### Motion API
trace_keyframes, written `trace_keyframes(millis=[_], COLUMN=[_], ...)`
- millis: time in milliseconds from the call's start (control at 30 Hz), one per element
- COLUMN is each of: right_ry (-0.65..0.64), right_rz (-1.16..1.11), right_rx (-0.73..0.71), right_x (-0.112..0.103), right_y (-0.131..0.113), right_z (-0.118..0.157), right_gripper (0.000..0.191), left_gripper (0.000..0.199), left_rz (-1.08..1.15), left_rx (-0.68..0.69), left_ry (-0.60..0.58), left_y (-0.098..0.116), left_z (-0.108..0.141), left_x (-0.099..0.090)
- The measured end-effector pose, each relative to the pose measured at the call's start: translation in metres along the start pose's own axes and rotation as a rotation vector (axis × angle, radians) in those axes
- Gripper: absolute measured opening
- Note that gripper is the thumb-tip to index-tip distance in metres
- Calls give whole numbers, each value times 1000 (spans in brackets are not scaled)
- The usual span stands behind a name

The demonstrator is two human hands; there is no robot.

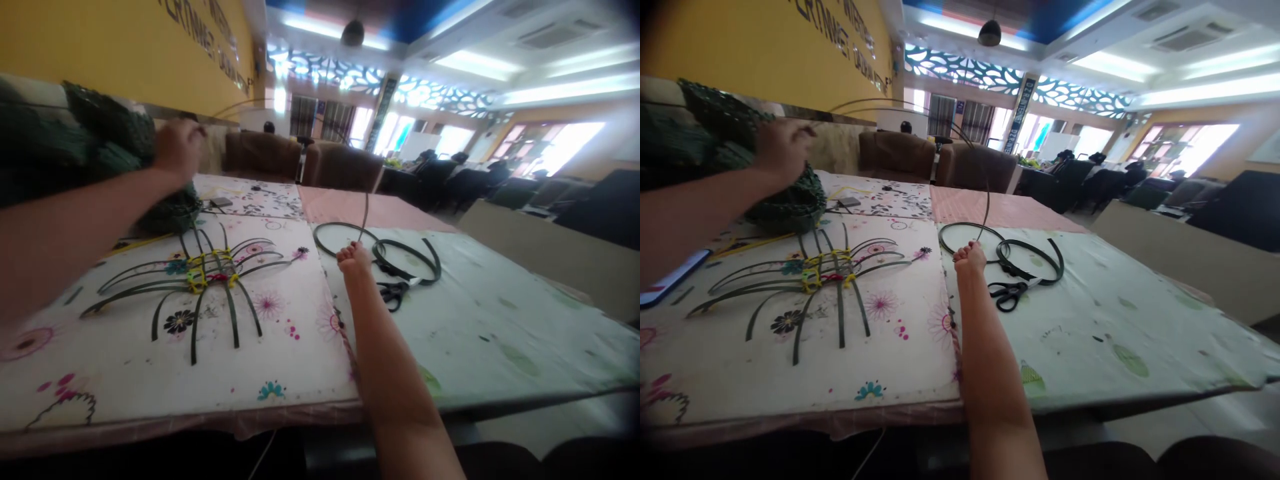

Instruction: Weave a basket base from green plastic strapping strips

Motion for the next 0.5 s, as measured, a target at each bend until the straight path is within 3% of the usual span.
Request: trace_keyframes(millis=[100,233,367,500], right_ry=[23,63,101,103], right_rz=[-40,-94,-147,-182], right_rx=[-2,-12,-22,-22], right_x=[-1,-5,-8,-1], right_y=[0,0,-1,3], right_z=[-2,-6,-9,-7], right_gripper=[32,32,33,34], left_gripper=[46,34,37,31], left_rz=[100,175,191,255], left_rx=[-62,70,228,365], left_ry=[10,-255,-365,-388], left_y=[51,134,184,199], left_z=[-37,-57,-31,13], left_x=[33,98,136,144])
Point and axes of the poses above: each hand's wrist, its own z-axis away from the middle knuckle, its own x-axis out of the palm, y = z × x, the point moved 2 cm from there along -z, towards the middle knuckle, and after that the axes turned 6 degrees about -y, right-handed, at the moved point
